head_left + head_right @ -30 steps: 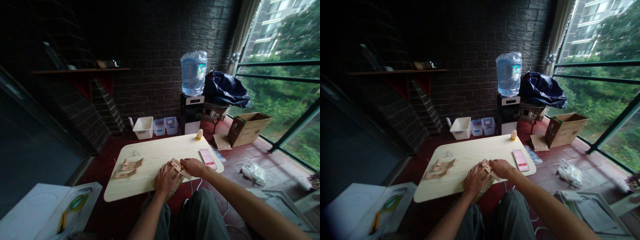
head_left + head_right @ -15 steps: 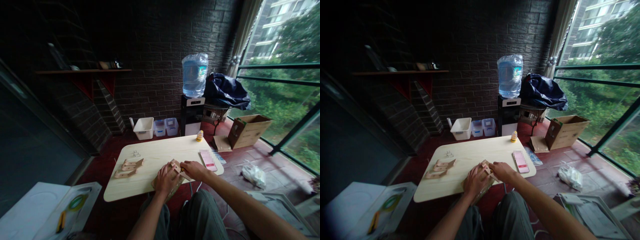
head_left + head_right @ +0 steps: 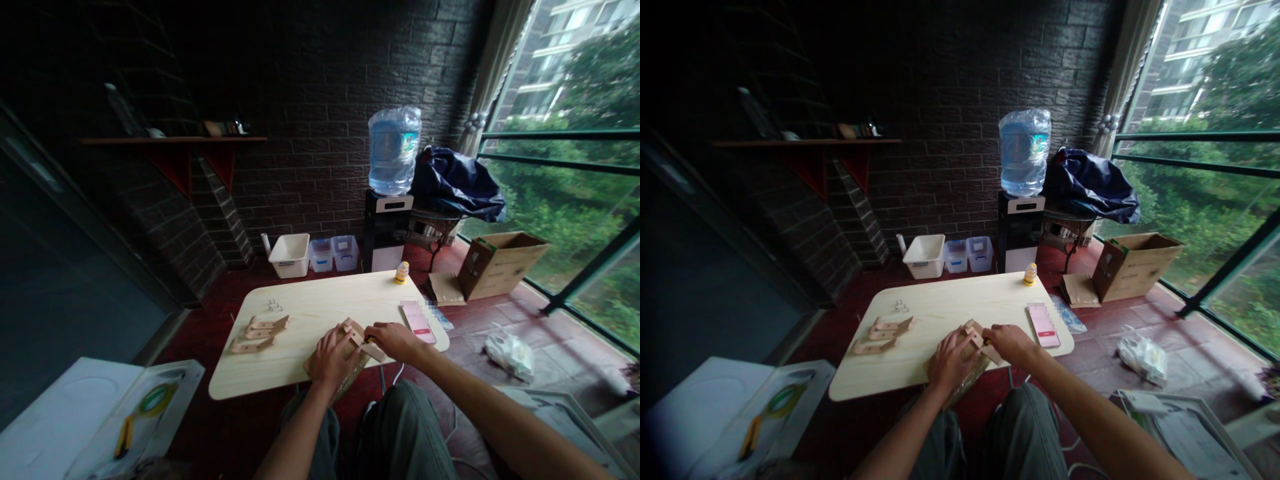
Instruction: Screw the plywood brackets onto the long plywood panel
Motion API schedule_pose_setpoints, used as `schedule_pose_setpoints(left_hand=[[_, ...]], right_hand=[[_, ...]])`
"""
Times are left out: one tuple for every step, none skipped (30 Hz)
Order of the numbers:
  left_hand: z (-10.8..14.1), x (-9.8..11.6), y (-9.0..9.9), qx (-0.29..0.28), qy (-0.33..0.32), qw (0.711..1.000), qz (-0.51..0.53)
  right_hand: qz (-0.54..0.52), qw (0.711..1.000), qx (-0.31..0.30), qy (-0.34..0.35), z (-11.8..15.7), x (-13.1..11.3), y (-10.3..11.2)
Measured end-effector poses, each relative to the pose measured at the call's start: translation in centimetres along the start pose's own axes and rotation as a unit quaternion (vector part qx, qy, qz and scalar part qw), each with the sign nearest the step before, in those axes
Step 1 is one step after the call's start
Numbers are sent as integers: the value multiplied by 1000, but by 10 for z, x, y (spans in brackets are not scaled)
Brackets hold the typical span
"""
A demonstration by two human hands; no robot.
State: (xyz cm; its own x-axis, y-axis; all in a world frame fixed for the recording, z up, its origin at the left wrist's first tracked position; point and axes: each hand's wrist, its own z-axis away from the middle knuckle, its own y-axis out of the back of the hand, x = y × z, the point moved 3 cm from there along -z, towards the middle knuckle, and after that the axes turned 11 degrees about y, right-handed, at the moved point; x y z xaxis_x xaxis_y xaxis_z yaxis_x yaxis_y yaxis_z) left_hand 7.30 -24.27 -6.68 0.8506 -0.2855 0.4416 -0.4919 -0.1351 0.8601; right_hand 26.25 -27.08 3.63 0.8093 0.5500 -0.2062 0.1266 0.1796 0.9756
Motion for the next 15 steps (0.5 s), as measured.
schedule_pose_setpoints(left_hand=[[0,0,0,-1,0,1000,1],[0,0,1,-2,0,1000,2],[0,1,2,-2,-1,1000,3],[0,1,2,-3,-1,1000,4],[0,1,3,-4,-1,1000,4],[0,1,4,-6,0,1000,4],[0,1,4,-7,2,1000,4],[0,1,5,-8,3,1000,4],[0,1,5,-8,3,1000,4],[0,1,5,-6,2,1000,5],[0,0,5,-4,1,1000,7],[0,0,5,-1,0,1000,8],[0,0,4,2,-1,1000,10],[0,-1,4,4,-1,1000,11],[0,-1,3,5,-1,1000,12]], right_hand=[[-4,1000,1,-5,0,0,0],[-7,1000,2,-11,1,0,0],[-11,1000,3,-16,1,0,0],[-15,1000,5,-20,2,1,0],[-20,1000,7,-22,2,1,0],[-25,999,13,-23,3,2,0],[-31,999,22,-21,3,3,-1],[-38,999,32,-21,4,3,-1],[-46,998,41,-21,5,4,-2],[-54,997,51,-24,7,5,-3],[-62,996,57,-30,8,6,-4],[-70,995,62,-37,9,7,-5],[-77,994,66,-46,11,8,-7],[-83,993,69,-54,12,9,-8],[-88,992,72,-61,14,9,-10]])
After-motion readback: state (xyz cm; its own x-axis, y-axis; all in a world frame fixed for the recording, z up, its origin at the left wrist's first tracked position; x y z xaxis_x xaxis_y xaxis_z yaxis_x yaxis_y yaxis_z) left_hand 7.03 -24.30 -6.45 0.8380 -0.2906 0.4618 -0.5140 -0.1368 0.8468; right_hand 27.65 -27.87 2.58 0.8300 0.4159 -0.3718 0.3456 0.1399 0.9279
